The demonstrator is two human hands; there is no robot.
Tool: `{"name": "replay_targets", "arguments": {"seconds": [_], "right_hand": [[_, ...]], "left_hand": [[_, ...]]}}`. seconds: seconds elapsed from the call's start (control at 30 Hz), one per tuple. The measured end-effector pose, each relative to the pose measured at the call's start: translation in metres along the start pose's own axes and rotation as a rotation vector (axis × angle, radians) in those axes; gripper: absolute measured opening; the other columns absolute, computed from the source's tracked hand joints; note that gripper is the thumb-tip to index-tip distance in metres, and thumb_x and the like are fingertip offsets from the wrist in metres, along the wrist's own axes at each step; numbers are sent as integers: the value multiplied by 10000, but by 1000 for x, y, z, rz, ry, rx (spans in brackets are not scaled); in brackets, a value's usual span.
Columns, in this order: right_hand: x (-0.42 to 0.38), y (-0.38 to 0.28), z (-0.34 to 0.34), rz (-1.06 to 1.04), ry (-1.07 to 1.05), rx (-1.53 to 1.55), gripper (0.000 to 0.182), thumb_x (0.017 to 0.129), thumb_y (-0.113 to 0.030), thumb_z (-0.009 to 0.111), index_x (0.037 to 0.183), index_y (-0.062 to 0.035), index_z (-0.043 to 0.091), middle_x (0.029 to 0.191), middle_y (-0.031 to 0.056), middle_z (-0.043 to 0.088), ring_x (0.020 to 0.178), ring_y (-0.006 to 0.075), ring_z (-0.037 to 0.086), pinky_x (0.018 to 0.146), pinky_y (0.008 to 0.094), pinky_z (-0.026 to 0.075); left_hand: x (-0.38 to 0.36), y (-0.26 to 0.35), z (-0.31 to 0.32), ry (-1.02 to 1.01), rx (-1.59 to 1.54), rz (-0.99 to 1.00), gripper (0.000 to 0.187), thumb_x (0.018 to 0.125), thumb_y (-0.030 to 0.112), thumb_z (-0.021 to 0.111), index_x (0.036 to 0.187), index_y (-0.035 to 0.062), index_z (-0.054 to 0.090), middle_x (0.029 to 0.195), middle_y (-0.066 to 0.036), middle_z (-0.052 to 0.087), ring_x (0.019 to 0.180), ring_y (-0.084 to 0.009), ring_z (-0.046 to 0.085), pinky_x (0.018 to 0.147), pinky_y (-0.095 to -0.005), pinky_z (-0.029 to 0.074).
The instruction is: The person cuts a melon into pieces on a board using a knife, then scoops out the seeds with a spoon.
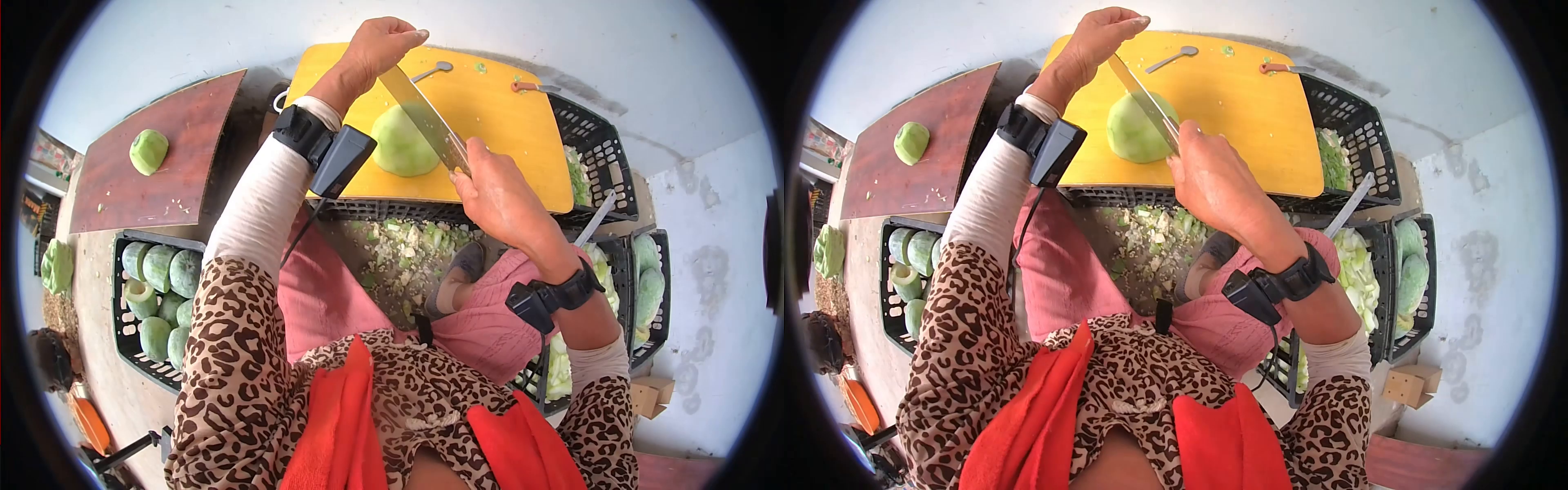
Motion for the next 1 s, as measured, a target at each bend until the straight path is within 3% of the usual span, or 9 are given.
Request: {"name": "replay_targets", "arguments": {"seconds": [0.33,0.43,0.53,0.63,0.73,1.0], "right_hand": [[6,-2,-2,-10,-95,-65,232,871,-110,554,905,74,418,755,324,564,789,497,569,680,510,447],[9,-4,-4,-9,-120,-74,234,871,-120,557,898,76,433,780,326,567,807,494,569,697,507,451],[16,-7,-10,-14,-160,-81,247,871,-139,557,897,82,450,794,321,573,816,488,572,710,502,455],[19,-8,-16,-63,-156,-93,246,850,-103,550,891,130,487,769,330,588,779,472,607,686,485,492],[22,-8,-20,-25,-187,-92,255,857,-130,549,891,113,482,788,322,585,794,468,599,703,483,480],[29,-14,-23,-2,-251,-79,263,854,-141,553,877,111,484,791,314,583,805,467,592,719,481,470]], "left_hand": [[4,-10,-1,56,228,-35,256,798,222,633,937,15,691,868,-130,687,828,-229,646,764,-326,510],[7,-11,-2,4,279,-40,237,856,186,612,974,-16,649,828,-64,629,744,-152,585,668,-293,476],[15,-17,-3,-29,303,-74,233,857,174,600,968,-27,643,822,-73,629,738,-165,599,683,-305,492],[23,-24,-1,-39,371,-128,255,807,199,581,961,29,691,917,-155,689,857,-272,652,768,-331,510],[32,-30,2,-107,464,-82,229,863,150,570,980,-33,642,852,-89,645,742,-183,622,699,-314,505],[20,-23,-2,-159,549,-137,225,824,115,546,974,17,682,1018,-108,679,864,-243,669,752,-308,538]]}}
Point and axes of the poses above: each hand's wrist, its own x-axis towards the middle knuckle, its own z-axis out of the palm, y = z × x, the point moved 2 cm from there along x, towards the middle knuckle
